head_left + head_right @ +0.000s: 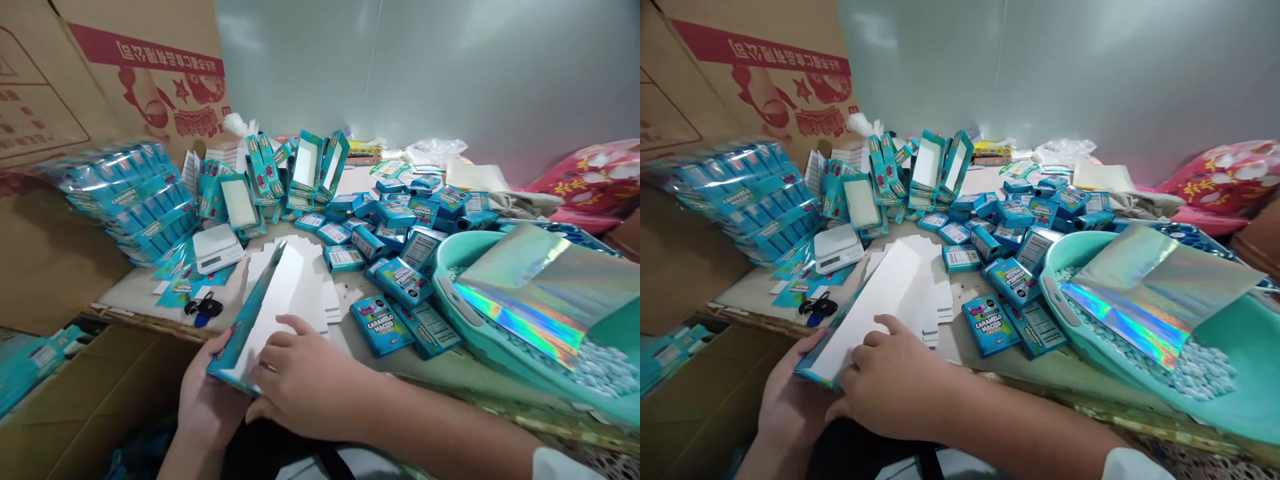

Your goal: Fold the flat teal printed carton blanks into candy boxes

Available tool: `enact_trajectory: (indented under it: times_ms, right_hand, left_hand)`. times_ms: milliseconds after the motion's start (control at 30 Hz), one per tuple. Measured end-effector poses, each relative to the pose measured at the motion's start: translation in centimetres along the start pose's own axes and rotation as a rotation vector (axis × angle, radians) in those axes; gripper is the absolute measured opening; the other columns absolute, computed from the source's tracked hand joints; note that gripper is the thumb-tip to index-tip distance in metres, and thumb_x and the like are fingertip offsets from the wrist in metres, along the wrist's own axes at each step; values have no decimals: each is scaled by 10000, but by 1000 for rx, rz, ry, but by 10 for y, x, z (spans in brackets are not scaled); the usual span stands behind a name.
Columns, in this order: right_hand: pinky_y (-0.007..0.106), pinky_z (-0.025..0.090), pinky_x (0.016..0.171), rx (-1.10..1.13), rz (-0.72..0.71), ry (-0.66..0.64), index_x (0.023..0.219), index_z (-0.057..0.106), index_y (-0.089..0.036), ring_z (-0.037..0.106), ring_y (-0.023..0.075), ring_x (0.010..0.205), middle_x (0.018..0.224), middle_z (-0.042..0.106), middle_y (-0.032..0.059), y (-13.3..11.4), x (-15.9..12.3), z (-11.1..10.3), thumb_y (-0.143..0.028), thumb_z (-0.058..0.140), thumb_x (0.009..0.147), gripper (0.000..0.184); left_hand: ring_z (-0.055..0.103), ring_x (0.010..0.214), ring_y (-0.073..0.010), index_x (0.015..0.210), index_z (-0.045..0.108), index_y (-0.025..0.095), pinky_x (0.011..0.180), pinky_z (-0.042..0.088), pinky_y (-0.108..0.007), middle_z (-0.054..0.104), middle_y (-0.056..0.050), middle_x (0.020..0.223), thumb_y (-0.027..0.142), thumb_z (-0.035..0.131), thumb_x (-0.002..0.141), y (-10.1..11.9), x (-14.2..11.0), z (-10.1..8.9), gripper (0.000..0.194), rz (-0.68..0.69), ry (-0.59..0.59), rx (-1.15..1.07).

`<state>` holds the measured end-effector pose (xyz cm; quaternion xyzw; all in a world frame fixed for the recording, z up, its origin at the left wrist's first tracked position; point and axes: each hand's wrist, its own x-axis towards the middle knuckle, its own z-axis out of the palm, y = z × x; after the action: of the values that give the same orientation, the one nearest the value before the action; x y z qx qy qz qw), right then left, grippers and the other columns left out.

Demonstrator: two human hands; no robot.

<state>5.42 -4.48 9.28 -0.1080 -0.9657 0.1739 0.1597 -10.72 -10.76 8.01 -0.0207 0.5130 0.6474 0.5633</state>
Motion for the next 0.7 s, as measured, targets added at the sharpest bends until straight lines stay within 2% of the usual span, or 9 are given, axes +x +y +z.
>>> enact_trajectory:
  times_ms: [100, 167, 233, 300, 400, 433, 467, 567, 700]
  right_hand:
    - [512, 171, 1204, 135, 43, 8, 1144, 690, -201, 661, 234, 1042, 1030, 748, 58, 11, -8, -4, -605, 612, 918, 470]
    - [477, 159, 1197, 188, 48, -2, 1143, 687, -254, 649, 199, 1077, 1078, 742, 22, 22, -11, -3, -503, 640, 942, 323]
    - [449, 219, 1155, 137, 50, -18, 1049, 704, -257, 646, 183, 1037, 1032, 744, 9, 30, -10, 2, -352, 603, 989, 152]
    - [432, 287, 1088, 29, 64, -24, 925, 701, -231, 640, 182, 934, 916, 734, 15, 37, -3, 7, -275, 552, 1008, 176]
    - [405, 368, 912, -142, 101, -43, 820, 670, -200, 616, 197, 819, 815, 699, 33, 41, 11, 13, -283, 539, 1007, 243]
    - [390, 373, 840, -183, 116, -57, 826, 671, -197, 614, 203, 808, 823, 697, 39, 41, 15, 14, -277, 539, 1004, 236]
    - [375, 366, 775, -211, 128, -78, 842, 675, -195, 617, 211, 805, 841, 700, 45, 40, 18, 15, -264, 540, 1001, 220]
    - [354, 348, 696, -205, 169, -120, 871, 690, -190, 625, 218, 785, 846, 705, 48, 30, 25, 19, -204, 529, 993, 202]
    - [336, 390, 745, -102, 237, -80, 968, 707, -196, 651, 220, 821, 890, 724, 51, 14, 23, 25, -113, 480, 980, 242]
  left_hand:
    - [749, 802, -315, 952, 706, 142, 732, 614, -457, 771, -95, 770, 284, 591, 797, 12, 13, -5, 240, -127, 109, -47]
    - [737, 925, -342, 1021, 693, 124, 821, 597, -492, 779, -130, 874, 321, 578, 832, 11, 19, -7, 296, -183, 94, -72]
    - [685, 1095, -345, 1155, 661, 136, 924, 561, -493, 754, -149, 1078, 374, 562, 883, 3, 24, -10, 374, -101, 43, -31]
    - [578, 1276, -308, 1302, 583, 215, 1048, 487, -463, 646, -115, 1325, 425, 557, 922, -8, 28, -16, 435, 295, 104, 70]
    - [459, 1374, -254, 1352, 526, 308, 1162, 357, -438, 503, -59, 1456, 383, 630, 908, -21, 32, -34, 462, 1193, 182, 480]
    - [457, 1365, -254, 1332, 548, 309, 1185, 312, -455, 512, -56, 1440, 357, 659, 894, -24, 31, -40, 454, 1357, 98, 731]
    - [479, 1335, -257, 1292, 585, 302, 1196, 277, -480, 557, -55, 1391, 332, 666, 892, -25, 29, -45, 409, 1399, -13, 989]
    - [556, 1224, -229, 1110, 686, 270, 1200, 232, -502, 705, -31, 1145, 305, 517, 988, -24, 22, -53, 211, 1109, -256, 1367]
    - [577, 1191, -182, 980, 709, 245, 1142, 345, -382, 700, -37, 1109, 342, 377, 1039, -16, 23, -55, 351, 895, -305, 1164]
